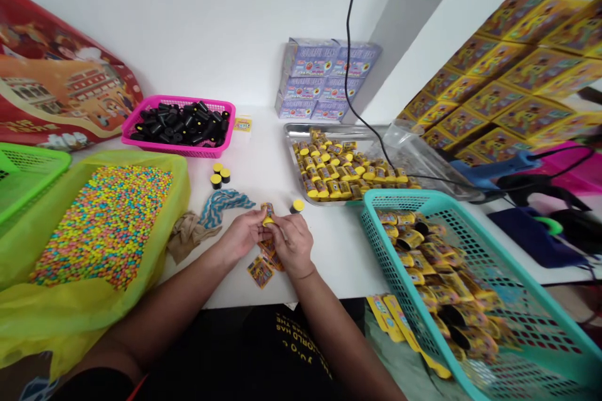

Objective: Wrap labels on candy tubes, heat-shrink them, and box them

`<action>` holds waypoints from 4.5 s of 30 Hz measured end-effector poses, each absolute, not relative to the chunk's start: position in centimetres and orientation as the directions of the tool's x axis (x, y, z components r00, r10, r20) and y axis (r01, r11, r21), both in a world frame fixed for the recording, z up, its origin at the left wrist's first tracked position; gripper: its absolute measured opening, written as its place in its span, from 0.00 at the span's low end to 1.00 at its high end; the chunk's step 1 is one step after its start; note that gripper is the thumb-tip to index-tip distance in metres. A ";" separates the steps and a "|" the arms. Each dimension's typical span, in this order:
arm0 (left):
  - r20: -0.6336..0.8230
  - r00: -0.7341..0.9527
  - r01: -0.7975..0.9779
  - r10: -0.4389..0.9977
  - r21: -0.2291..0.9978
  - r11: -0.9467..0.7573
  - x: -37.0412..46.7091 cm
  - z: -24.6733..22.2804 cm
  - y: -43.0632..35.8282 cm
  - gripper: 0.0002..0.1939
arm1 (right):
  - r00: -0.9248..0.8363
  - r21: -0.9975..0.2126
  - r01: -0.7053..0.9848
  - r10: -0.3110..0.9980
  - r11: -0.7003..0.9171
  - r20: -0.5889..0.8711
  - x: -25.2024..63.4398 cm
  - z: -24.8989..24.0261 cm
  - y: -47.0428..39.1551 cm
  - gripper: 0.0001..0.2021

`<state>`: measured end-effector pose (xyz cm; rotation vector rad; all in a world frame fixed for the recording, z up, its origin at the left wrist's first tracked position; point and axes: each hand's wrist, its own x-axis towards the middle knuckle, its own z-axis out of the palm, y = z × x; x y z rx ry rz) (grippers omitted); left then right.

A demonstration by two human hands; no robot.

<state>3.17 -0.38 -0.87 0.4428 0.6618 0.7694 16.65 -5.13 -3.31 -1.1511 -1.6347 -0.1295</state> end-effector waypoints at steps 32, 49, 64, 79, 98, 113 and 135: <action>-0.354 0.492 -0.501 0.795 0.632 0.591 2.9 -0.8 0.2 0.12 | 0.013 -0.470 0.680 0.631 0.563 0.775 16.3 -3.2 -4.9 0.15; -0.377 0.477 -0.525 0.794 0.602 0.602 3.0 -0.3 -0.2 0.10 | 0.048 -0.473 0.700 0.625 0.535 0.779 16.3 -3.0 -4.9 0.08; -0.322 0.498 -0.586 0.805 0.560 0.586 3.1 0.0 -0.3 0.08 | 0.049 -0.477 0.651 0.594 0.591 0.803 16.3 -2.8 -5.1 0.13; -0.230 0.278 -0.569 0.933 0.743 0.353 3.4 -0.2 -0.7 0.14 | 0.143 -0.554 0.685 0.658 0.473 0.739 15.7 -2.5 -5.7 0.11; -0.012 0.131 -0.441 0.991 0.895 0.069 3.2 0.7 -1.4 0.12 | 0.128 -0.646 0.507 0.692 0.570 0.711 15.9 -2.1 -5.7 0.04; 0.124 0.384 -0.356 0.915 0.934 0.023 2.4 0.3 -0.7 0.12 | 0.049 -0.647 0.481 0.718 0.592 0.694 16.5 -1.8 -6.0 0.23; -0.092 0.480 -0.366 0.872 0.883 0.294 2.4 0.0 -0.3 0.14 | -0.004 -0.645 0.543 0.769 0.539 0.639 16.7 -1.6 -6.1 0.18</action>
